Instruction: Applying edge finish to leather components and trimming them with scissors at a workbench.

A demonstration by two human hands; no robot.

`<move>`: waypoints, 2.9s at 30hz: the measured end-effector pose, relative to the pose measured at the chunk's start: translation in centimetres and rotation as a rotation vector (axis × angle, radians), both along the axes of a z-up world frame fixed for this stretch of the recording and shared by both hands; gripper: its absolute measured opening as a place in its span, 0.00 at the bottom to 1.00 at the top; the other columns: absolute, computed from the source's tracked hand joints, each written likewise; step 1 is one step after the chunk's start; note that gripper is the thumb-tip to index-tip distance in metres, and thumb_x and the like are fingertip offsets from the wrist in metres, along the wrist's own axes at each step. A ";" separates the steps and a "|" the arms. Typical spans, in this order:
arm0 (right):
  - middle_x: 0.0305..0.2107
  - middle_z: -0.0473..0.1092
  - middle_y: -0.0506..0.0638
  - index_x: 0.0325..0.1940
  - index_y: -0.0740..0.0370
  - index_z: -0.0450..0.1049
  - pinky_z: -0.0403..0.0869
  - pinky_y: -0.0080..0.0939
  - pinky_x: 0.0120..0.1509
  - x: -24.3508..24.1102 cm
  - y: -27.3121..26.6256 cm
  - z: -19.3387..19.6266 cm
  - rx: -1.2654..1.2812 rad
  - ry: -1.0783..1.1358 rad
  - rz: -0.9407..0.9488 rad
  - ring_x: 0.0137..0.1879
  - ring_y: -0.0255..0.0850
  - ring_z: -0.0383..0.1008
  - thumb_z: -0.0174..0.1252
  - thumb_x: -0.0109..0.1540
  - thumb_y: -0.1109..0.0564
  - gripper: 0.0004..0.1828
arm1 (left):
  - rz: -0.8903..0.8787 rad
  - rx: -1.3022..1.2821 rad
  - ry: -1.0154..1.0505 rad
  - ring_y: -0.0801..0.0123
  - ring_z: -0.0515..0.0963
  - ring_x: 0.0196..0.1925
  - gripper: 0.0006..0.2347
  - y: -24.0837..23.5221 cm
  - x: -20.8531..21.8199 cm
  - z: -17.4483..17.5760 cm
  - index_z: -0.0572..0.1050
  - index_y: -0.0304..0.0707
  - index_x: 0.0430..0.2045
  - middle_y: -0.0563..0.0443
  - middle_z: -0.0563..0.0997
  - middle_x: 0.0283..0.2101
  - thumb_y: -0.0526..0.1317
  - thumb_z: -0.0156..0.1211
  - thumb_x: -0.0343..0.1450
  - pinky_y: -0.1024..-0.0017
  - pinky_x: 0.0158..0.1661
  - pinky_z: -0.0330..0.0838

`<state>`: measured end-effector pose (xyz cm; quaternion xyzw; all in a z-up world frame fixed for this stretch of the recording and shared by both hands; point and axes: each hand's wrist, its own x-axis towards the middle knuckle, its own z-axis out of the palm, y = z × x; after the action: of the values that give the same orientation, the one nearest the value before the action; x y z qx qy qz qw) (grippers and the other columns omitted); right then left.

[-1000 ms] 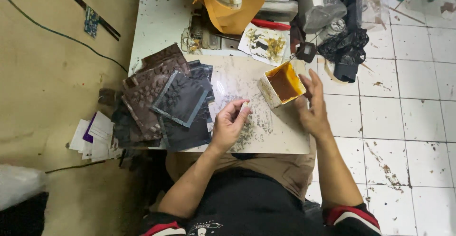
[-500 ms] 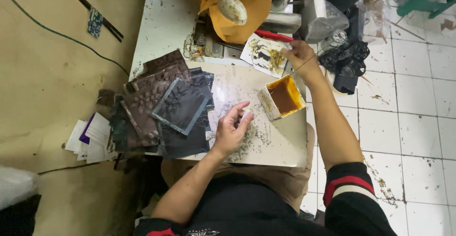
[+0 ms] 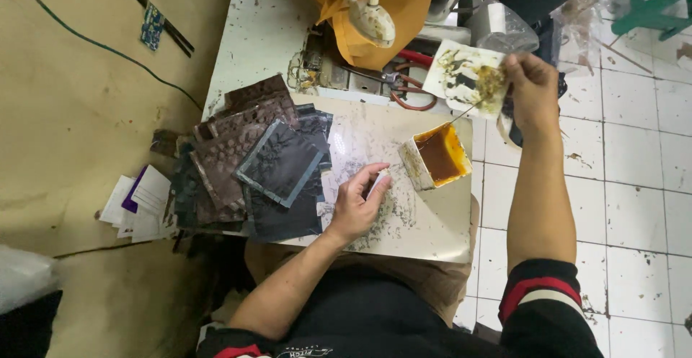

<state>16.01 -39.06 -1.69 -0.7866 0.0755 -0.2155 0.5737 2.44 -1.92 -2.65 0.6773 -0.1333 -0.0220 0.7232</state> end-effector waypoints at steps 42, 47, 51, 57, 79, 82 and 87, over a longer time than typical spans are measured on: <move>0.39 0.79 0.53 0.49 0.50 0.66 0.76 0.51 0.56 3.8 6.5 5.0 -1.567 0.113 0.365 0.49 0.53 0.81 0.60 0.55 0.45 0.21 | -0.003 0.059 -0.073 0.67 0.82 0.23 0.08 0.1 -0.4 0.2 0.80 0.38 0.45 0.46 0.85 0.27 0.38 0.57 0.76 0.69 0.29 0.77; 0.35 0.78 0.46 0.44 0.48 0.67 0.74 0.43 0.52 1.9 4.8 4.7 -1.690 -0.129 0.243 0.46 0.43 0.81 0.59 0.51 0.43 0.20 | -0.026 0.051 -0.093 0.67 0.83 0.24 0.10 0.4 -0.2 -0.2 0.80 0.37 0.48 0.46 0.85 0.28 0.37 0.53 0.76 0.69 0.30 0.78; 0.37 0.78 0.54 0.45 0.54 0.69 0.73 0.48 0.55 -0.6 3.5 4.9 -1.470 -0.132 0.267 0.49 0.52 0.79 0.66 0.50 0.45 0.24 | -0.025 0.041 -0.119 0.65 0.82 0.26 0.12 0.3 -0.6 0.0 0.77 0.32 0.51 0.42 0.85 0.31 0.36 0.53 0.77 0.66 0.32 0.78; 0.35 0.79 0.49 0.48 0.50 0.69 0.71 0.44 0.57 -2.9 1.2 3.3 -1.505 -0.041 0.124 0.48 0.45 0.80 0.69 0.50 0.40 0.28 | 0.004 0.029 -0.145 0.61 0.82 0.29 0.15 0.5 -0.9 1.0 0.73 0.28 0.57 0.37 0.84 0.34 0.33 0.56 0.75 0.63 0.35 0.78; 0.23 0.59 0.45 0.73 0.68 0.65 0.60 0.30 0.36 -26.2 10.1 5.3 -0.381 0.184 -0.035 0.28 0.29 0.54 0.68 0.63 0.61 0.35 | -0.278 -0.149 0.109 0.80 0.63 0.32 0.16 2.1 -0.8 1.0 0.70 0.36 0.62 0.58 0.73 0.43 0.40 0.45 0.81 0.82 0.36 0.62; 0.29 0.70 0.49 0.66 0.66 0.67 0.76 0.33 0.43 -29.1 11.9 4.7 -0.469 0.171 0.036 0.31 0.33 0.69 0.73 0.57 0.60 0.36 | -0.287 -0.203 0.081 0.76 0.70 0.37 0.13 1.9 -1.0 0.4 0.71 0.34 0.58 0.54 0.72 0.38 0.39 0.46 0.81 0.79 0.43 0.68; 0.17 0.72 0.50 0.52 0.57 0.78 0.70 0.38 0.24 -29.0 15.8 2.3 -0.408 0.073 0.054 0.20 0.44 0.70 0.78 0.47 0.58 0.29 | -0.269 -0.357 0.011 0.75 0.75 0.41 0.13 1.6 -1.6 0.6 0.71 0.29 0.58 0.46 0.78 0.41 0.35 0.50 0.80 0.77 0.43 0.74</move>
<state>-12.99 -23.29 0.65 -0.8955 0.0299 -0.1821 0.4050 0.89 -0.29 -2.06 0.5144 -0.2202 -0.0983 0.8230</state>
